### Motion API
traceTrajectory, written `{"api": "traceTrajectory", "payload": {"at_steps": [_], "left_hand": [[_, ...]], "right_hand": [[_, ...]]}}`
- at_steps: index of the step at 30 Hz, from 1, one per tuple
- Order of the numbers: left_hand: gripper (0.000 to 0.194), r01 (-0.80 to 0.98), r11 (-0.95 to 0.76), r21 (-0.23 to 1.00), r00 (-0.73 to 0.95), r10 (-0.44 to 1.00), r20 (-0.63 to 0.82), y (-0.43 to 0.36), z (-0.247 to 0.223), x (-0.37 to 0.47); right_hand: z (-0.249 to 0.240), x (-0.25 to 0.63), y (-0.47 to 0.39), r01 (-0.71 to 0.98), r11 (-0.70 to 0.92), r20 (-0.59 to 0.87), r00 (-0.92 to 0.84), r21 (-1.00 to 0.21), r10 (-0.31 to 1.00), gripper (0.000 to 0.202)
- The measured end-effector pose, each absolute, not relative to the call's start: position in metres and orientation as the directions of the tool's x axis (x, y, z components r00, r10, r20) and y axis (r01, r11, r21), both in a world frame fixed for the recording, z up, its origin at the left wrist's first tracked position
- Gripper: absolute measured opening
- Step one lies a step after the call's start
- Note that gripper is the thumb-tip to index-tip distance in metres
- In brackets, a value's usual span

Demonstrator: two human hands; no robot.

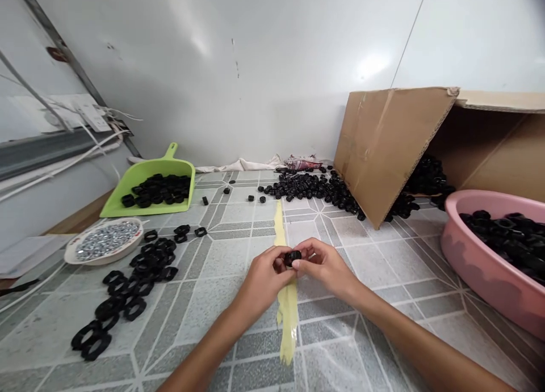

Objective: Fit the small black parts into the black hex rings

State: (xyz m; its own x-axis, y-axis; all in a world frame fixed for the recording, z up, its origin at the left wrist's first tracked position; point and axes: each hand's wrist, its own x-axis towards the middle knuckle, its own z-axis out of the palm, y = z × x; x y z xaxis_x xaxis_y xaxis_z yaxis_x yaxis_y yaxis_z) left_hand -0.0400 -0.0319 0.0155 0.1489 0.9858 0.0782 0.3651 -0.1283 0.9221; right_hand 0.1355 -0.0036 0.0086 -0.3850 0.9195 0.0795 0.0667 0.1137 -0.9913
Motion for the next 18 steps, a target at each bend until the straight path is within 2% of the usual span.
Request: {"api": "traceTrajectory", "payload": {"at_steps": [5,10,14,18], "left_hand": [[0.036,0.225,-0.066,0.972,0.143,0.989,0.034,-0.030,0.011,-0.043],[0.041,0.203,0.023,0.979,0.140,0.989,-0.052,-0.030,0.016,-0.047],[0.043,0.239,-0.014,0.971,0.187,0.982,-0.032,-0.028,0.015,-0.053],[0.047,0.154,-0.015,0.988,0.246,0.969,-0.024,-0.023,0.013,-0.060]], "right_hand": [[0.013,0.137,-0.009,0.255,0.265,0.161,-0.368,-0.930,0.916,0.017],[0.005,0.138,-0.004,0.227,0.197,0.091,-0.407,-0.954,0.909,0.020],[0.000,0.138,0.000,0.194,0.162,0.071,-0.407,-0.967,0.911,0.022],[-0.001,0.136,0.001,0.158,0.145,0.069,-0.406,-0.977,0.911,0.024]]}}
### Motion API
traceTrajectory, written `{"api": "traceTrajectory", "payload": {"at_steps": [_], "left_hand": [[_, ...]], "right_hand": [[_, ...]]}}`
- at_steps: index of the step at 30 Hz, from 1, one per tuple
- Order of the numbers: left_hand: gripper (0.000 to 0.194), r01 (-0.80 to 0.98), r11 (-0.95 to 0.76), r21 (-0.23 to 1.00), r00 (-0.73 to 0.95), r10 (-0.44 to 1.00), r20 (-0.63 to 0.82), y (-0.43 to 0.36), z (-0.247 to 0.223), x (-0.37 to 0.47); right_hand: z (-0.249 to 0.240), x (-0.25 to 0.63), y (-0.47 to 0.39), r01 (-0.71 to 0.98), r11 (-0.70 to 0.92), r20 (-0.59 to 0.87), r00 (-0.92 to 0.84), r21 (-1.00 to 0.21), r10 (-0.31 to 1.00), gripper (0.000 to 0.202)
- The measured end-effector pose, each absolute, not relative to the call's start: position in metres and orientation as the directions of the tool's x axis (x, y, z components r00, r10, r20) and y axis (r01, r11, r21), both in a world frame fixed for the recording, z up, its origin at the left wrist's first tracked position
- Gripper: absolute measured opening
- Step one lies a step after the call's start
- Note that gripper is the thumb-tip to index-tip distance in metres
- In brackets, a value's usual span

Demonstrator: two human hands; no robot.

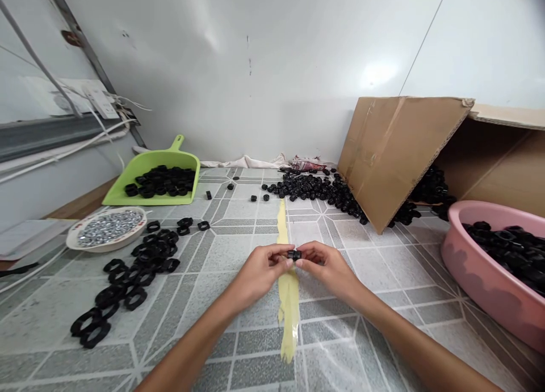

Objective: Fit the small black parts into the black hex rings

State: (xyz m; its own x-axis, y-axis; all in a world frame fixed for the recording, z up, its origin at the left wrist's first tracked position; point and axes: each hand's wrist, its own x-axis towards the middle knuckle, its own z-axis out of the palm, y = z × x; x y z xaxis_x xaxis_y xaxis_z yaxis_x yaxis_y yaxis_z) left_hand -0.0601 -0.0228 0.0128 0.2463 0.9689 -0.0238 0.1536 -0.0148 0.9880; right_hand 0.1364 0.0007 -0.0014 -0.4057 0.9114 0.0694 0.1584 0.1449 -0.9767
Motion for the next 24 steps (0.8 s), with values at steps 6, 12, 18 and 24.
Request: {"api": "traceTrajectory", "payload": {"at_steps": [6,12,18,24], "left_hand": [[0.037,0.093,-0.082,0.992,0.254,0.965,0.056,-0.020,0.018,-0.064],[0.040,0.009,-0.014,1.000,0.290,0.957,0.011,-0.022,0.018,-0.059],[0.036,0.020,0.025,0.999,0.257,0.966,-0.029,-0.023,0.018,-0.056],[0.029,0.012,-0.026,1.000,0.243,0.970,0.023,-0.028,0.019,-0.049]], "right_hand": [[0.000,0.135,-0.002,0.137,0.203,0.137,-0.384,-0.970,0.913,0.024],[0.009,0.143,-0.006,0.326,0.470,0.316,-0.427,-0.820,0.847,0.015],[0.011,0.146,-0.009,0.333,0.699,0.495,-0.520,-0.633,0.696,0.020],[0.015,0.140,-0.015,0.440,0.424,0.264,-0.379,-0.792,0.887,0.042]]}}
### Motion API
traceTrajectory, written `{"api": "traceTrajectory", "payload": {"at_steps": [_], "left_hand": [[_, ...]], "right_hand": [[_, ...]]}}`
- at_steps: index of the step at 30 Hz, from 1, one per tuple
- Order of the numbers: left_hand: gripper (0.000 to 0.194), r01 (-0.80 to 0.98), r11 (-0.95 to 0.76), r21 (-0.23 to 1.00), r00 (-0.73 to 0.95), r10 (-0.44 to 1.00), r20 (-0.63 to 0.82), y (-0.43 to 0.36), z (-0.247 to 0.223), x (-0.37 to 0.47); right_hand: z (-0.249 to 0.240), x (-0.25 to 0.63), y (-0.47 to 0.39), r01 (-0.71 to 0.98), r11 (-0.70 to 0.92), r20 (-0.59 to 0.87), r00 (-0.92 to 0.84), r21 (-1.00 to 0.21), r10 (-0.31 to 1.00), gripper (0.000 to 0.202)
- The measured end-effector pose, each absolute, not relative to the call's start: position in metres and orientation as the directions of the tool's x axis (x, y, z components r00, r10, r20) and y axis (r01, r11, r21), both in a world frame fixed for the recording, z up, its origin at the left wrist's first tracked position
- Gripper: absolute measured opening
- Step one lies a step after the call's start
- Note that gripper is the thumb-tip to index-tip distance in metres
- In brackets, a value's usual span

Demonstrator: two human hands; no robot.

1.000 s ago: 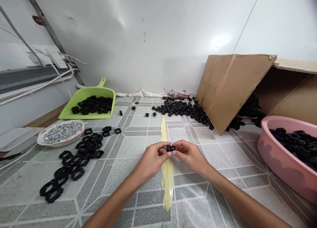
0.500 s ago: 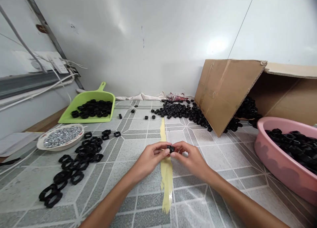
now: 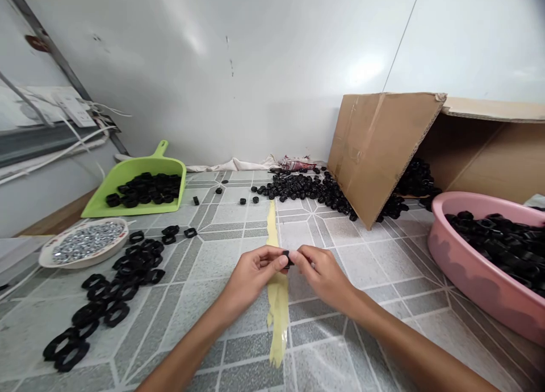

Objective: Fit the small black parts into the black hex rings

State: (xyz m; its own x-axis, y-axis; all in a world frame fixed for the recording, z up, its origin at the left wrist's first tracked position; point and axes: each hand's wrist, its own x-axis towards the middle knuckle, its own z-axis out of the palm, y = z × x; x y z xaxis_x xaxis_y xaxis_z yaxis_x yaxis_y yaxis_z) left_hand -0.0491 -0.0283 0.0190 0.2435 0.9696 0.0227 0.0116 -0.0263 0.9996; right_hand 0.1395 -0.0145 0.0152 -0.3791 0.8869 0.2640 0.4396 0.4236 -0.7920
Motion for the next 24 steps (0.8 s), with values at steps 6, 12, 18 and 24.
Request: {"api": "traceTrajectory", "payload": {"at_steps": [6,12,18,24], "left_hand": [[0.032,-0.022,0.020,1.000,0.175,0.984,-0.015,-0.031,0.021,-0.042],[0.034,-0.069,0.070,0.995,0.137,0.989,-0.060,-0.029,0.019,-0.045],[0.034,-0.041,0.031,0.999,0.184,0.983,-0.023,-0.031,0.019,-0.041],[0.033,-0.005,0.012,1.000,0.263,0.965,-0.010,-0.033,0.021,-0.041]], "right_hand": [[0.006,0.138,-0.008,0.235,0.015,-0.067,-0.338,-0.972,0.939,0.070],[0.020,0.146,0.002,0.142,0.163,0.090,-0.418,-0.976,0.904,0.033],[0.021,0.143,-0.007,0.192,0.247,0.138,-0.451,-0.950,0.882,0.021],[0.006,0.141,-0.007,0.284,0.082,-0.042,-0.407,-0.955,0.913,0.062]]}}
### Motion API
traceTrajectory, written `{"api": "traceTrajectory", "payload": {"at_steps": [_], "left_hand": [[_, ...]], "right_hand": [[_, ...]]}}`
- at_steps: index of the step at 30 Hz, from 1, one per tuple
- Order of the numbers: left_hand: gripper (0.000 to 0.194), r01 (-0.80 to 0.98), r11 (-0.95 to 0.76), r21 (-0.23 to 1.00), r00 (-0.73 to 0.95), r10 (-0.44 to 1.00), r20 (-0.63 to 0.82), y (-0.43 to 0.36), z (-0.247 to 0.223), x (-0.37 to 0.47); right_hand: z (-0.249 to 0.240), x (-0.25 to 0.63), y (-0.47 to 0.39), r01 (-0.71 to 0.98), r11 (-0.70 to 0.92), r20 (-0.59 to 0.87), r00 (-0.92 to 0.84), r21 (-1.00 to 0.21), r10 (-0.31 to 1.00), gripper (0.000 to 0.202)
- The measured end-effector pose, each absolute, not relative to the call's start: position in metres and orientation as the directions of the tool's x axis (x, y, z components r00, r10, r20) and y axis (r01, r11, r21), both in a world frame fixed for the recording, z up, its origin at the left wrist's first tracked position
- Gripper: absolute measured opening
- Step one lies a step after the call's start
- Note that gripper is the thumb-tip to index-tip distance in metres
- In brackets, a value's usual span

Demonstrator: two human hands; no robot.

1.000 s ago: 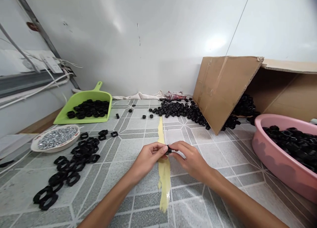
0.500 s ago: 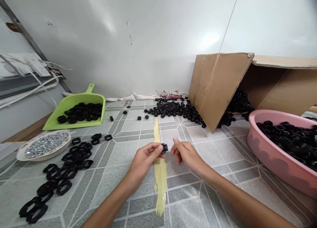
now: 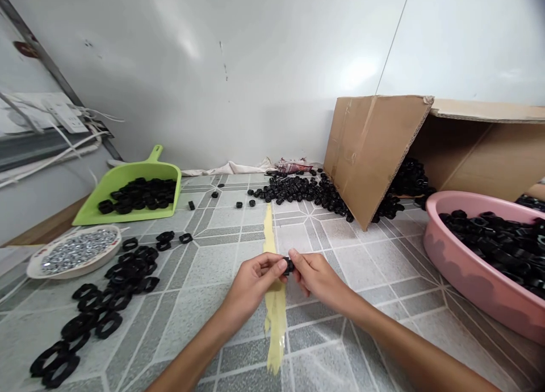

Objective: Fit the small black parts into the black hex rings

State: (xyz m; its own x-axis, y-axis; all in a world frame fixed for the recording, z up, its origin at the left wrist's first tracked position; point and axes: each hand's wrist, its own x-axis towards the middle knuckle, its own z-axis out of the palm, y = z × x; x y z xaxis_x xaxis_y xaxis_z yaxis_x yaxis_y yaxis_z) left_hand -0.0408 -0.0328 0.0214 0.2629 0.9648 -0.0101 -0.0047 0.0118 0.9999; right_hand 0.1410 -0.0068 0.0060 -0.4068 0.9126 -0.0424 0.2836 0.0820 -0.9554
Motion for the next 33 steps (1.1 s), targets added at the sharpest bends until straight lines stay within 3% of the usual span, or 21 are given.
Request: {"api": "traceTrajectory", "payload": {"at_steps": [3,5,7,10,13,16,19,22,26,30,33], "left_hand": [[0.035,-0.034,0.049,0.998,0.204,0.978,-0.041,-0.032,0.019,-0.041],[0.036,-0.066,0.075,0.995,0.169,0.984,-0.063,-0.031,0.017,-0.041],[0.037,-0.083,0.091,0.992,0.173,0.982,-0.075,-0.031,0.015,-0.041],[0.038,-0.083,0.097,0.992,0.183,0.980,-0.080,-0.032,0.014,-0.041],[0.040,-0.068,0.093,0.993,0.207,0.975,-0.077,-0.032,0.016,-0.042],[0.039,-0.034,0.061,0.998,0.256,0.965,-0.051,-0.031,0.020,-0.045],[0.033,0.010,-0.045,0.999,0.285,0.958,0.041,-0.032,0.024,-0.045],[0.024,0.135,-0.211,0.968,0.258,0.951,0.171,-0.038,0.029,-0.045],[0.023,0.353,-0.349,0.868,0.260,0.928,0.267,-0.045,0.034,-0.046],[0.026,0.282,-0.270,0.921,0.223,0.952,0.211,-0.043,0.030,-0.044],[0.029,0.136,-0.134,0.982,0.180,0.978,0.109,-0.037,0.025,-0.042]], "right_hand": [[0.009,0.145,-0.002,0.230,0.025,-0.082,-0.444,-0.973,0.892,0.055],[0.016,0.148,-0.001,0.186,0.110,0.001,-0.504,-0.976,0.864,0.036],[0.024,0.149,-0.002,0.163,0.220,0.098,-0.546,-0.962,0.832,0.032],[0.031,0.149,-0.006,0.223,0.341,0.175,-0.541,-0.913,0.823,0.017],[0.029,0.147,-0.010,0.278,0.357,0.151,-0.562,-0.892,0.813,0.023],[0.021,0.144,-0.011,0.234,0.208,0.031,-0.590,-0.950,0.807,0.035],[0.016,0.139,-0.012,0.104,-0.101,-0.144,-0.605,-0.989,0.783,0.048],[0.019,0.137,-0.013,-0.032,-0.371,-0.260,-0.658,-0.928,0.706,0.050],[0.025,0.142,-0.013,-0.019,-0.548,-0.361,-0.733,-0.836,0.577,0.049],[0.019,0.141,-0.012,0.080,-0.354,-0.326,-0.616,-0.932,0.718,0.055],[0.017,0.138,-0.013,0.173,-0.051,-0.128,-0.469,-0.984,0.874,0.049]]}}
